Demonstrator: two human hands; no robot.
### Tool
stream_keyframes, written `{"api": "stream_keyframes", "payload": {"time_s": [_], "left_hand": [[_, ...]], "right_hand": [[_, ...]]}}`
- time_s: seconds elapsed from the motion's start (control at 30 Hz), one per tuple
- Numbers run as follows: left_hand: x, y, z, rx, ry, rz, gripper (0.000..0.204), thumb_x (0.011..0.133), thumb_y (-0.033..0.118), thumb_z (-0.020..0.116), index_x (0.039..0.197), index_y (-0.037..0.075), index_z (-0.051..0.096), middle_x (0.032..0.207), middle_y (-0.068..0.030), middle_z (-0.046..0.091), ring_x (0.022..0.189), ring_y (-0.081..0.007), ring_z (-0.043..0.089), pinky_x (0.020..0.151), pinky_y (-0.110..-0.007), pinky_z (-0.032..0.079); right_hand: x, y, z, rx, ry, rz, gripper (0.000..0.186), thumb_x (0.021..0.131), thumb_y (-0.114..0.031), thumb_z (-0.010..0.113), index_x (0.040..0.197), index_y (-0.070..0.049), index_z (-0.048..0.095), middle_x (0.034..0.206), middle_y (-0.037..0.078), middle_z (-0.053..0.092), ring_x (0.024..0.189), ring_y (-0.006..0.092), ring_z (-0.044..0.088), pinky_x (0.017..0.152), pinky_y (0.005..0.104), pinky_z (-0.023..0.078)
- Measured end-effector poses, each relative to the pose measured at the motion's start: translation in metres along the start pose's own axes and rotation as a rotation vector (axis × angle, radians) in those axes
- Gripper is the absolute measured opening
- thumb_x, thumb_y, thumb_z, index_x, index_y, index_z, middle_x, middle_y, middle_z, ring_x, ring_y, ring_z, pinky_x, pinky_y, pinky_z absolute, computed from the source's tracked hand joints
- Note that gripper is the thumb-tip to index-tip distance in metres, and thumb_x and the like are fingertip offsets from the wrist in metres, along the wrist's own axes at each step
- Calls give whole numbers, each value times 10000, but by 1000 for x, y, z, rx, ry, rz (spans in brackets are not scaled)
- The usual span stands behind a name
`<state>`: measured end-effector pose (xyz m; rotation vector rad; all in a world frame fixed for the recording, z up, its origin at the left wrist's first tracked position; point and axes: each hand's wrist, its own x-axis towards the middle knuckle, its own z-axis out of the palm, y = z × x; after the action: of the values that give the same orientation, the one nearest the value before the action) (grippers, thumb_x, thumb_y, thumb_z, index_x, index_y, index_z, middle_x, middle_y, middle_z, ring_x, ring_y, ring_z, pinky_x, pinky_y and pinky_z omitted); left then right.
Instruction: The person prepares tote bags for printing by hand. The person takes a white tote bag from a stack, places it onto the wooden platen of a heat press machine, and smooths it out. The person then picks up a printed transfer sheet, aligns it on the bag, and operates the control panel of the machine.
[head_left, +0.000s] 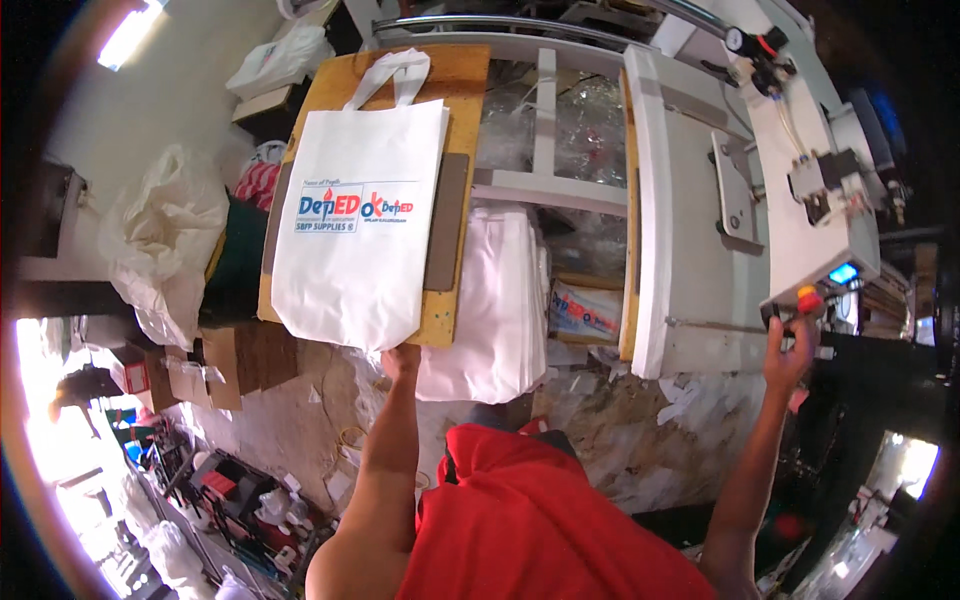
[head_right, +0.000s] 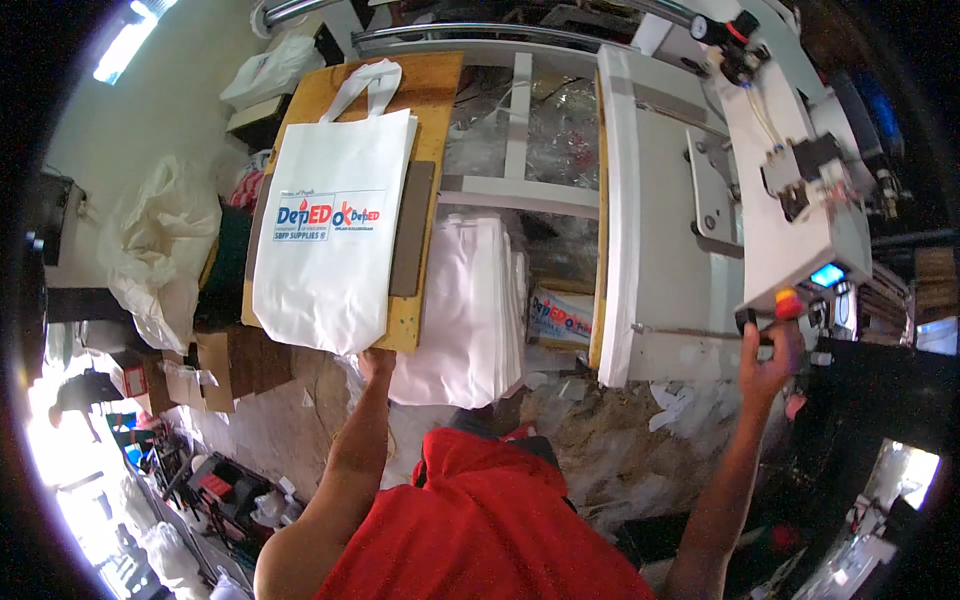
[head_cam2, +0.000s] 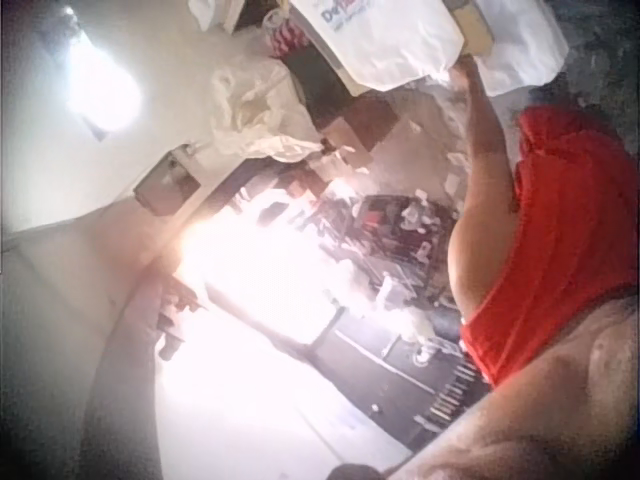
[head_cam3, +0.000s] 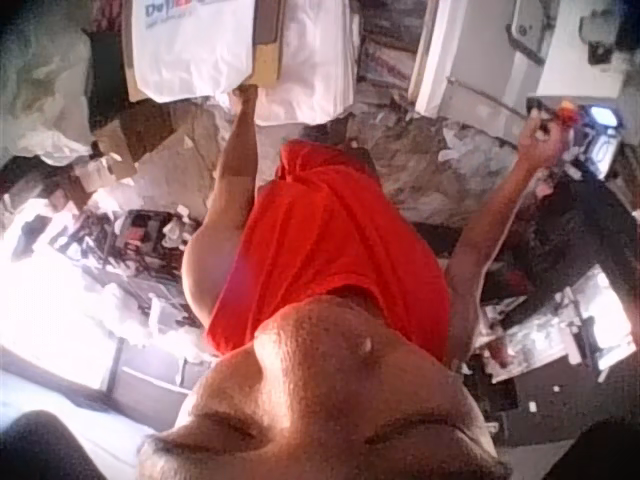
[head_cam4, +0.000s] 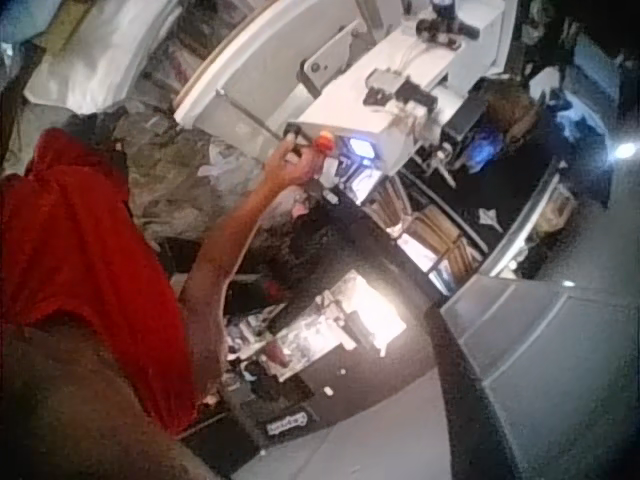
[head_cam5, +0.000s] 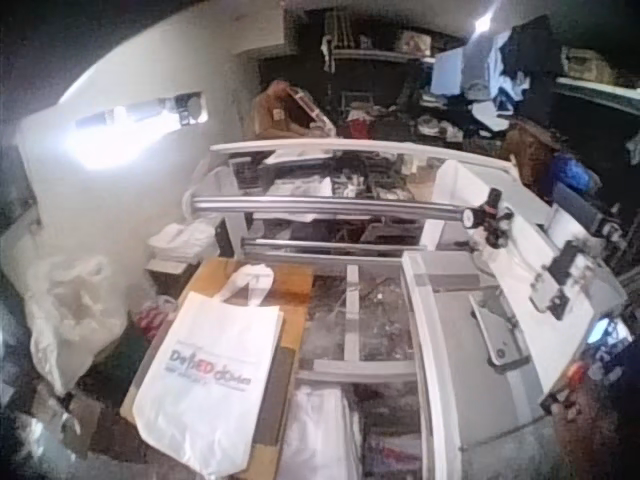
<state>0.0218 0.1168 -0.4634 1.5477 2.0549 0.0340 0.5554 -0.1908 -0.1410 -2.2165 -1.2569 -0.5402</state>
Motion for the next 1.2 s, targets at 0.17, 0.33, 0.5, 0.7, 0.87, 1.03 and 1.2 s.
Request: {"api": "stream_keyframes", "payload": {"time_s": [0.17, 0.33, 0.5, 0.7, 0.87, 1.03, 1.2], "left_hand": [[2, -28, -28, 146, 193, 124, 614, 793, 312, 716, 1323, 35, 576, 1270, -246, 637, 1136, -486, 604, 987, -530, 487], [-71, -22, -95, -284, -253, 217, 996, 739, 127, 775, 1535, 42, 183, 1352, -304, 550, 1183, -429, 590, 1020, -496, 492], [-156, -55, -143, -531, -264, 423, 1165, 735, 98, 840, 1612, 78, 72, 1398, -277, 511, 1185, -379, 599, 1013, -441, 507], [-201, -10, -263, -679, -648, 426, 675, 862, 133, 775, 1455, 14, 473, 1176, -182, 685, 1036, -231, 662, 925, -362, 538], [-168, 83, -368, -709, -296, 986, 406, 939, 144, 697, 1313, 9, 617, 963, -73, 697, 897, -113, 623, 772, -287, 520], [-120, 136, -494, -989, 597, 1408, 334, 1036, 62, 526, 1363, -3, 548, 922, -44, 647, 758, -94, 521, 635, -245, 465], [38, 146, -465, -268, 1058, 1245, 446, 972, 29, 519, 1409, 89, 578, 1106, -176, 645, 832, -330, 499, 841, -444, 460]], "right_hand": [[0, -19, 8, -20, 86, 71, 357, 864, -187, 782, 1119, -37, 583, 1113, 156, 608, 1078, 355, 568, 985, 435, 429], [-150, -145, 47, 259, 170, 376, 495, 902, -186, 723, 1305, 0, 505, 1284, 187, 539, 1184, 336, 537, 1046, 480, 394], [-287, -246, 82, 1653, -867, 1613, 834, 896, -358, 739, 1551, -21, 348, 1498, 202, 471, 1315, 317, 505, 1080, 426, 418], [-199, -298, -37, 1114, -506, 781, 894, 803, -196, 793, 1563, -55, 345, 1518, 169, 454, 1349, 302, 478, 1124, 404, 393], [-53, -342, -71, 1052, -227, 496, 770, 864, -256, 765, 1524, -68, 416, 1522, 176, 443, 1301, 278, 532, 1072, 396, 456], [70, -446, -57, 577, 626, -405, 390, 999, -167, 607, 1330, 38, 599, 1277, 186, 668, 1148, 295, 656, 994, 381, 517], [97, -489, 103, 578, 447, -212, 386, 960, -72, 587, 1337, -125, 647, 1130, 172, 713, 935, 295, 705, 815, 397, 556]]}}
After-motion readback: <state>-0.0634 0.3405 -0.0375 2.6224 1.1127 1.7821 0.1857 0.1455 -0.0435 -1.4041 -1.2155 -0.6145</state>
